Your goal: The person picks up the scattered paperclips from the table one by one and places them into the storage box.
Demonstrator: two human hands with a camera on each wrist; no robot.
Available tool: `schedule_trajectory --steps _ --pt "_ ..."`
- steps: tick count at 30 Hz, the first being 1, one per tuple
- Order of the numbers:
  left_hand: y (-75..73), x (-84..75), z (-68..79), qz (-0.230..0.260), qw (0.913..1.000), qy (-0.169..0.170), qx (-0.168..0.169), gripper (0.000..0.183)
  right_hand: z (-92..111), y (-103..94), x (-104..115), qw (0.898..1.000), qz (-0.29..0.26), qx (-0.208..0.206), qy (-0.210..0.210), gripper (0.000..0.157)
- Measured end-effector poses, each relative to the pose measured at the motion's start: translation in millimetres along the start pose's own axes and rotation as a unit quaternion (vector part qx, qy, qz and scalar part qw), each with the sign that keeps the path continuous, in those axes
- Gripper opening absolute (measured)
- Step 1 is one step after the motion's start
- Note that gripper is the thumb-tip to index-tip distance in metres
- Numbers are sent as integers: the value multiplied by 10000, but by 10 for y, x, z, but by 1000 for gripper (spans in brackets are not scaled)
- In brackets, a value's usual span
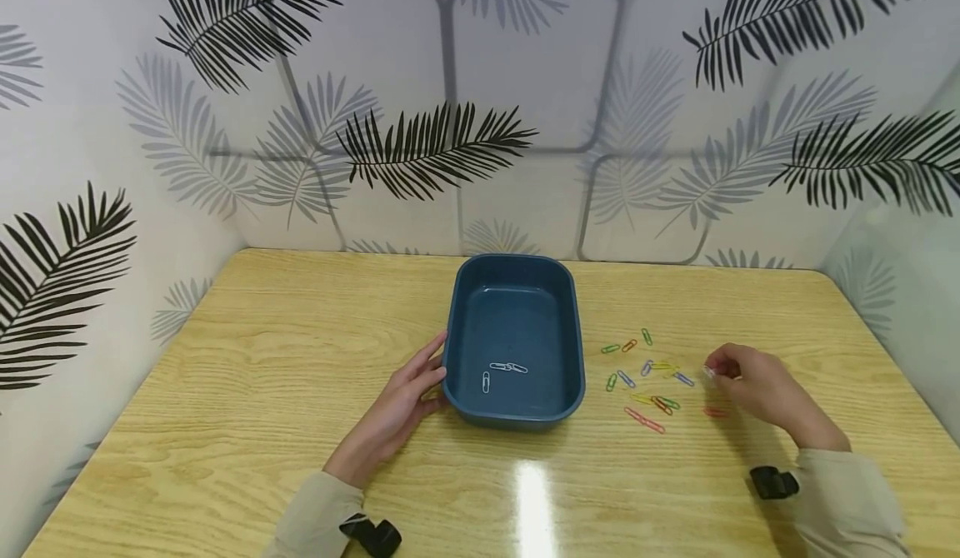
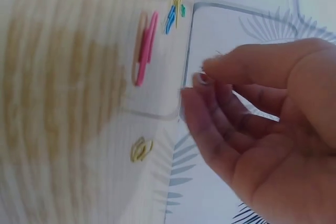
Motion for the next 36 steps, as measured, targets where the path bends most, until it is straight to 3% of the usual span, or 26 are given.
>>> schedule_trajectory --steps 11,23,36 --pt "17 -2 0 40 9999 56 96 57 11 -85 47 9975 -332 -584 203 13" --pt "-2 5 -5 72 10000 31 32 57 -49 -40 178 9970 -580 -485 180 9" --pt "-2 0 4 -1 10000 20 -23 57 -194 -7 397 9968 -713 -355 18 17"
Point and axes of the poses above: each hand's wrist, its own z-axis away from the middle knuckle, its own y-axis out of the palm, x = y × z, the point moved 9 cm from there along -z, towards the middle knuckle, and after that the axes turned 11 degrees about -z, right-handed, at the moved point
